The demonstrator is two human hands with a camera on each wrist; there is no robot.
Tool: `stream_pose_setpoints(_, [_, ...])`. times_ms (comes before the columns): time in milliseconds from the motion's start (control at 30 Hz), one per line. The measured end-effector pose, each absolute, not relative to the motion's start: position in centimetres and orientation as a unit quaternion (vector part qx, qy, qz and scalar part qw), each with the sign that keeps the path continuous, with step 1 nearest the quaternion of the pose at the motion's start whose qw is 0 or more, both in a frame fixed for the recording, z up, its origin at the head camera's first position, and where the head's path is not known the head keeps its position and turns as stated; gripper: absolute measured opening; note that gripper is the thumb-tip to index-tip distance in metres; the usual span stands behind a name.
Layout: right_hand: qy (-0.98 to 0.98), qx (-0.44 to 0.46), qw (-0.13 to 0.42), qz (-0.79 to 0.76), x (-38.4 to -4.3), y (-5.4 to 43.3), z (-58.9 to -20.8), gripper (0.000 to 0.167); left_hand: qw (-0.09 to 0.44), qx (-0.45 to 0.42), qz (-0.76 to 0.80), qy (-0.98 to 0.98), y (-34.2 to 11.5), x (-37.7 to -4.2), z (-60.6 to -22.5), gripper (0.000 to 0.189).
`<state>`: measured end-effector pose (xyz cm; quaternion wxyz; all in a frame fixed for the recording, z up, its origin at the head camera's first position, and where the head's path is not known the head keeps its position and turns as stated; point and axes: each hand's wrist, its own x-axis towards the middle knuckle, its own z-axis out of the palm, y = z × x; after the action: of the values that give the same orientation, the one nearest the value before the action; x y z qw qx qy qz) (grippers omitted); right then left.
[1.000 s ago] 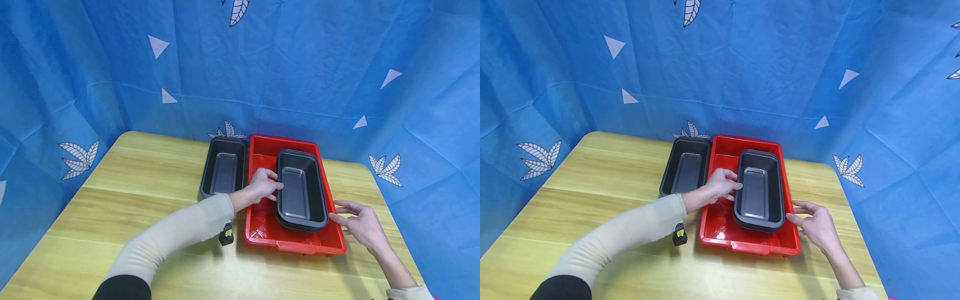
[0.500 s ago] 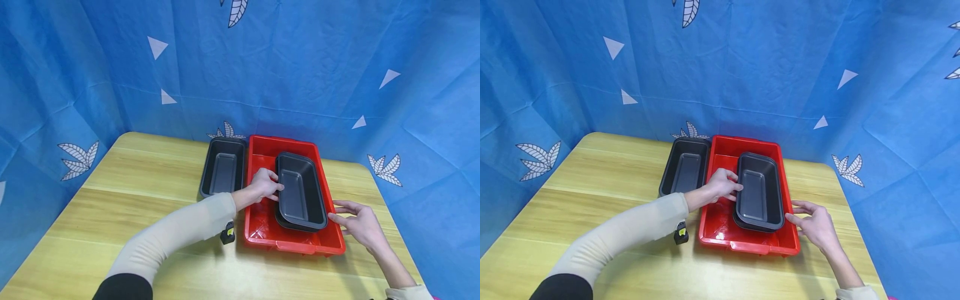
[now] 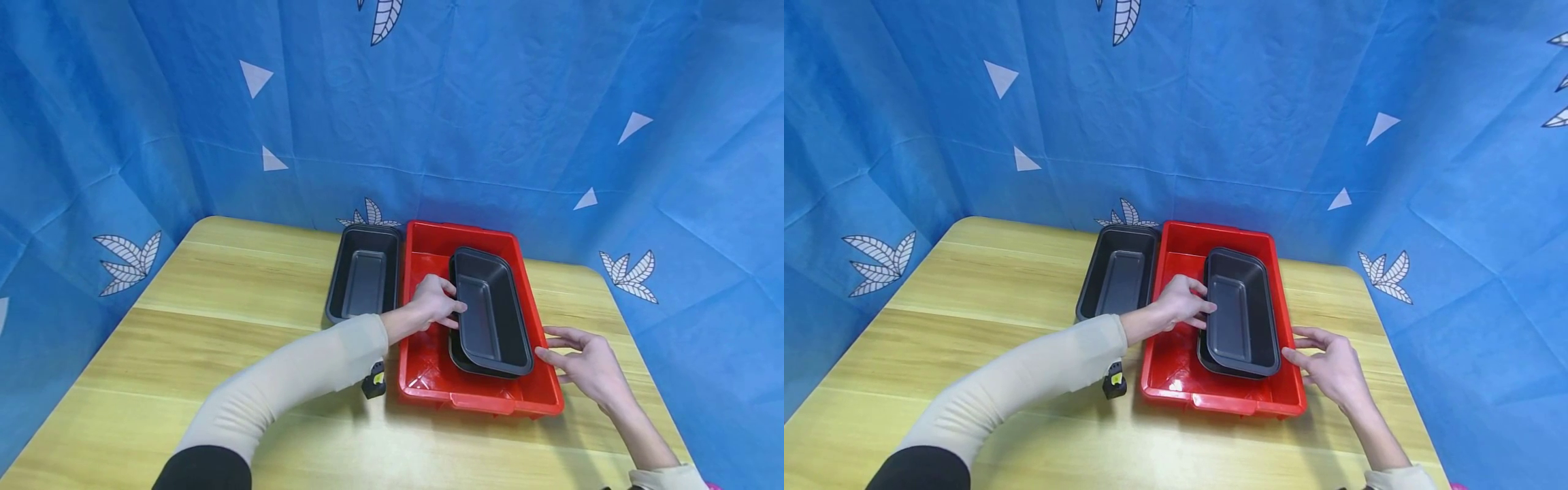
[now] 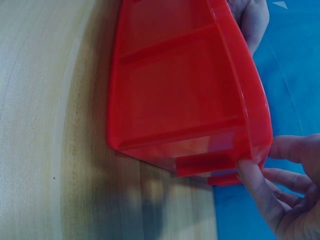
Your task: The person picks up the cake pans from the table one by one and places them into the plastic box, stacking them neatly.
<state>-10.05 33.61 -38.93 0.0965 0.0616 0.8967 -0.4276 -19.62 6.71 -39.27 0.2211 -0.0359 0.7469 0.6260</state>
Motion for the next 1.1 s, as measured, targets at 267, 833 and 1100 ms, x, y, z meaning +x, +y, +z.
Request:
stream_pose_setpoints(267, [0.895,0.056,0.093,-0.433,-10.0,33.6,-38.8,0.064,0.208,-0.044,0.632,0.745,6.6,-19.5,-39.4,0.050])
stream_pose_setpoints(833, [0.897,0.064,0.097,-0.427,-10.0,33.7,-38.7,0.065,0.208,-0.027,0.594,0.776,5.6,-19.5,-38.6,0.052])
stream_pose_setpoints(1100, [0.897,0.066,0.094,-0.426,-10.0,33.5,-38.7,0.064,0.213,0.010,0.611,0.762,3.4,-19.6,-37.6,0.050])
